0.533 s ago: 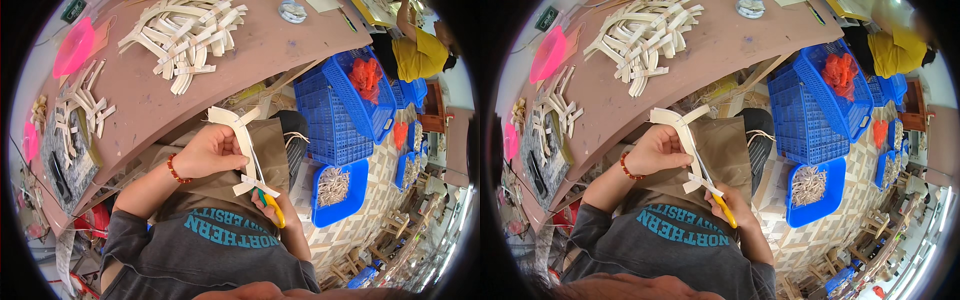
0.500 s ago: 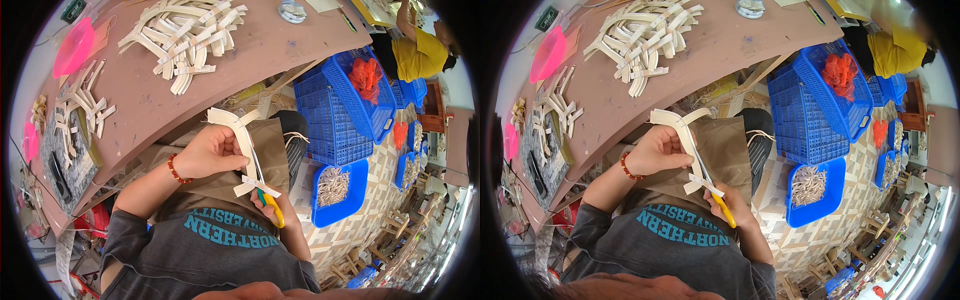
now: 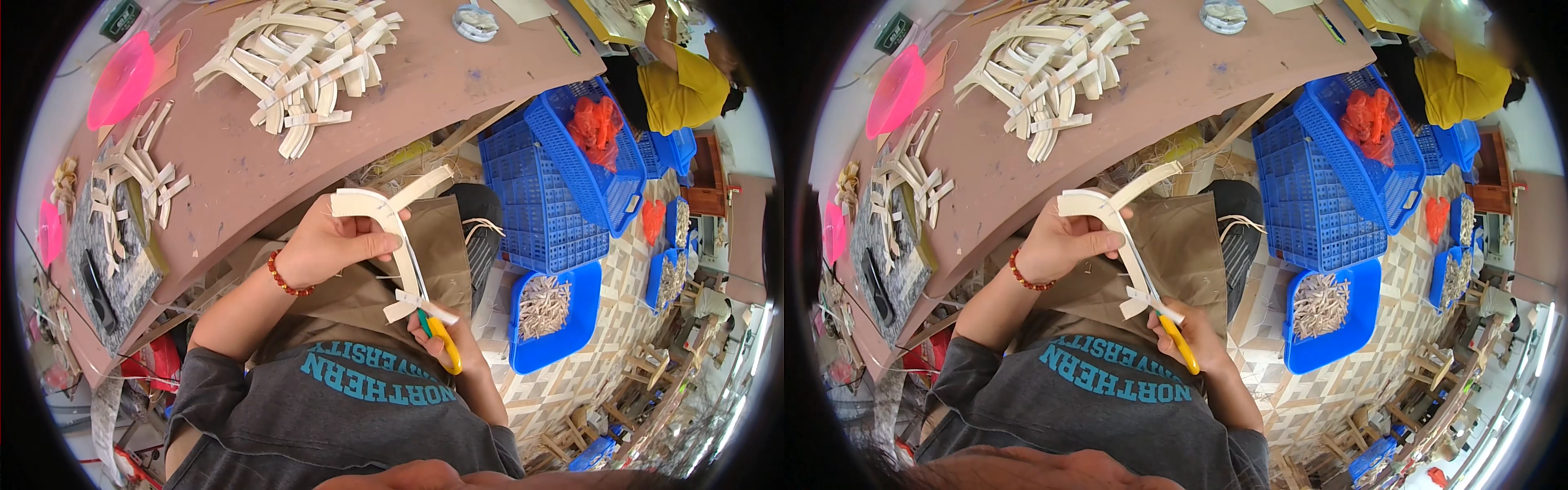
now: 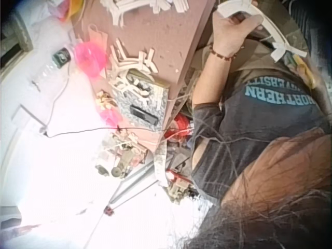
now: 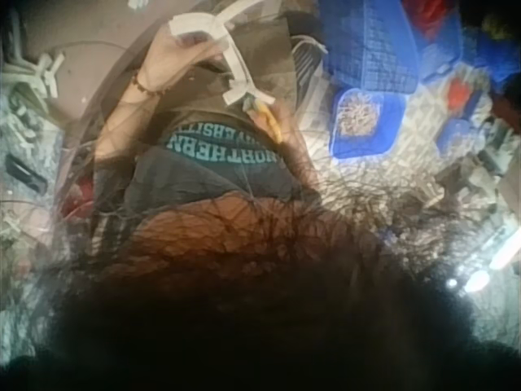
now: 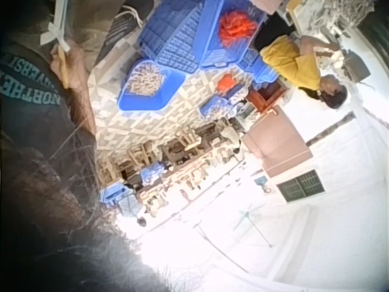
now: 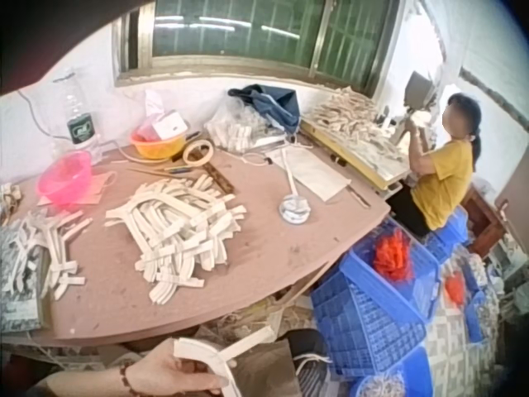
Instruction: The person uses yellow-handled scissors to cut long strips of beige fabric into smaller, uniform pieces. They hold the fabric with their left hand and cut with their right, dropping the finished pieces onto a growing pile on the table. The task is performed continuously in a workshop setting.
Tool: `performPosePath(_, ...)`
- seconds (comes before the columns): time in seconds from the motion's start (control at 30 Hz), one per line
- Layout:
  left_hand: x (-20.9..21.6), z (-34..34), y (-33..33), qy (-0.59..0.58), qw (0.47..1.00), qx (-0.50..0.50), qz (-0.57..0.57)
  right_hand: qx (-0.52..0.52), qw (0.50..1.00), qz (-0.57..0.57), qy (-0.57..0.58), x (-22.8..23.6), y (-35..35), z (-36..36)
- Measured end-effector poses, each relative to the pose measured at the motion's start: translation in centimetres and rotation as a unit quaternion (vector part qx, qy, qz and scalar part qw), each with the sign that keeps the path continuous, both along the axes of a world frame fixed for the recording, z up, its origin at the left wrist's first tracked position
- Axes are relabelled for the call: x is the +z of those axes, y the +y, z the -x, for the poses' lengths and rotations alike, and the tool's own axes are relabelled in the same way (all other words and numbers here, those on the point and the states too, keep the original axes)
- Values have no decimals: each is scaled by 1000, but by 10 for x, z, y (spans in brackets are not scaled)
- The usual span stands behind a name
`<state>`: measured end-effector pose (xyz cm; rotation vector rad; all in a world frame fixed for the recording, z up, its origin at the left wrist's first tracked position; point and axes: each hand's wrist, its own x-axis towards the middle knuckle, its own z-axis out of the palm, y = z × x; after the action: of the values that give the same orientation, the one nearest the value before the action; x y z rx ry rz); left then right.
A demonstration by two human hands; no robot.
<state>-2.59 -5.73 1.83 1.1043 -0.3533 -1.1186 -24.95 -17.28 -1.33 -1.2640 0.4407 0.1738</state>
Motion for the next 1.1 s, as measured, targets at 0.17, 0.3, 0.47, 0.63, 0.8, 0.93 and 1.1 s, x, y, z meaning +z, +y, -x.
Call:
performPosePath(0.17, 0, 2, 1, -11, 1000, -22, 3, 32, 997, 23, -61, -3, -3, -8)
performPosePath(0.3, 4, 0, 2, -17, 1000, -26, -3, 12, 999, -1, -41, -1, 1, -7)
performPosePath(0.47, 1, 1, 2, -16, 999, -27, 26, 25, 999, -30, 18, -4, 1, 5)
performPosePath(0.63, 0, 0, 2, -15, 999, -36, 26, 18, 1000, 2, 10, -3, 1, 4)
performPosePath(0.8, 0, -1, 2, -17, 998, -59, 26, 11, 998, 44, 39, 1, 2, 2)
performPosePath(0.93, 4, -9, 0, -21, 997, -75, 28, 12, 997, 79, 9, -2, 1, 5)
performPosePath(1.1, -1, -24, 3, -124, 985, -87, 77, 65, 978, 192, 49, 4, -4, 4)
